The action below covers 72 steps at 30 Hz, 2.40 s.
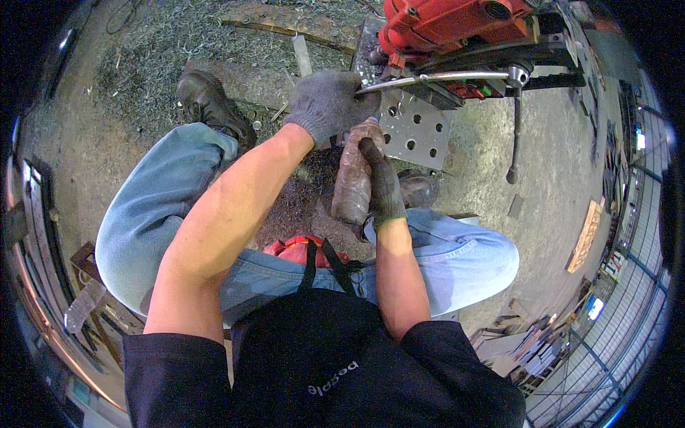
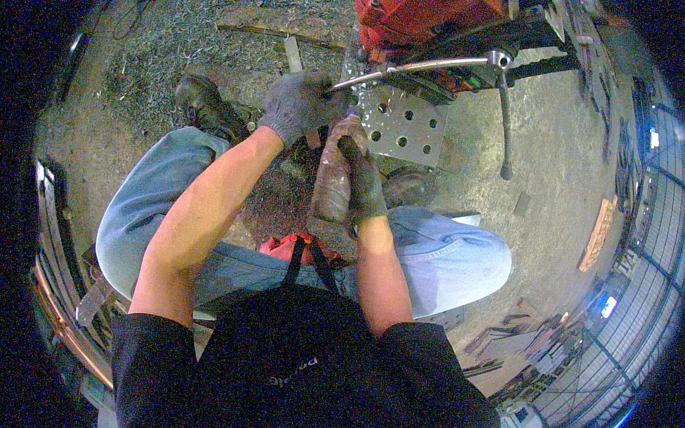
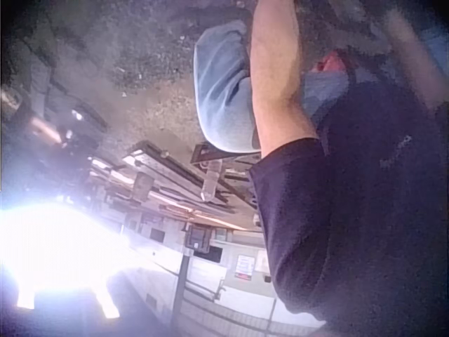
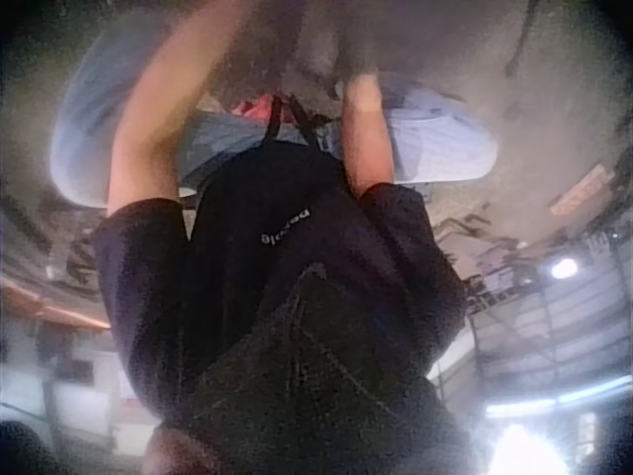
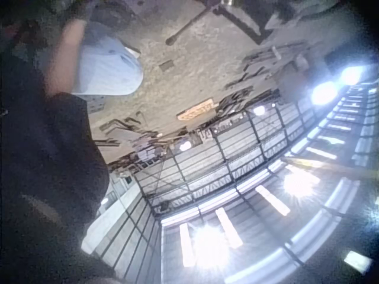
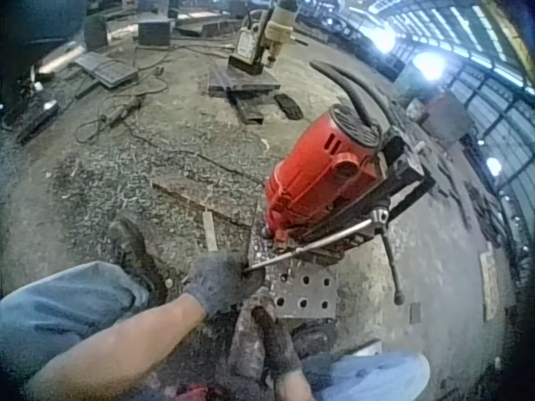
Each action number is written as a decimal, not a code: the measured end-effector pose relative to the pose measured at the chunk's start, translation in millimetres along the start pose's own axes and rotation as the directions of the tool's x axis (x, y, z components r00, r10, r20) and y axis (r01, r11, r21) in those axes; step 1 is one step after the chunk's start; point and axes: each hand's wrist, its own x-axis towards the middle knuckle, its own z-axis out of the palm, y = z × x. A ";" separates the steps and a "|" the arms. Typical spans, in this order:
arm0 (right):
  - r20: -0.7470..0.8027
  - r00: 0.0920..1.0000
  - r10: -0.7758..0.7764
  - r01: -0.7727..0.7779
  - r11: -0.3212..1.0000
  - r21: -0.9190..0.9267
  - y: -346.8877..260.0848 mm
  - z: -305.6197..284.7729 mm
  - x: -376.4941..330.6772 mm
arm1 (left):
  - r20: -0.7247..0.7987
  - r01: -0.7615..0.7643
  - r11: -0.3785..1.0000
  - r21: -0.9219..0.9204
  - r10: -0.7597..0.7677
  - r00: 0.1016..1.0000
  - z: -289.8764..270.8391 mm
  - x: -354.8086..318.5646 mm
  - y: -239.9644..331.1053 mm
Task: The person sits on the floor and operates a red drill press to drill holes into a perforated metal plate. They repeatedly apply liquid from a plastic bottle to the drilling area, adjust the plate, and clear metal shavings. The person stands briefly to wipe their face before resuming drilling.
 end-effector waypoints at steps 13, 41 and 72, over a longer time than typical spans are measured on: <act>-0.608 0.528 -0.593 0.753 0.658 0.012 -104.3 -49.4 -90.7 | 0.272 0.285 -0.022 -0.958 -0.378 0.885 -3.7 -2.7 -12.2; -0.900 0.232 -0.369 0.108 0.929 -0.353 60.9 -361.2 -151.4 | -0.168 -0.655 0.696 -0.295 0.637 0.753 50.0 -8.2 382.9; -0.002 0.792 -0.611 -0.050 -0.061 -0.997 -253.4 -170.3 -38.3 | 0.904 -0.322 0.945 -0.058 0.187 0.384 -7.1 -21.3 12.6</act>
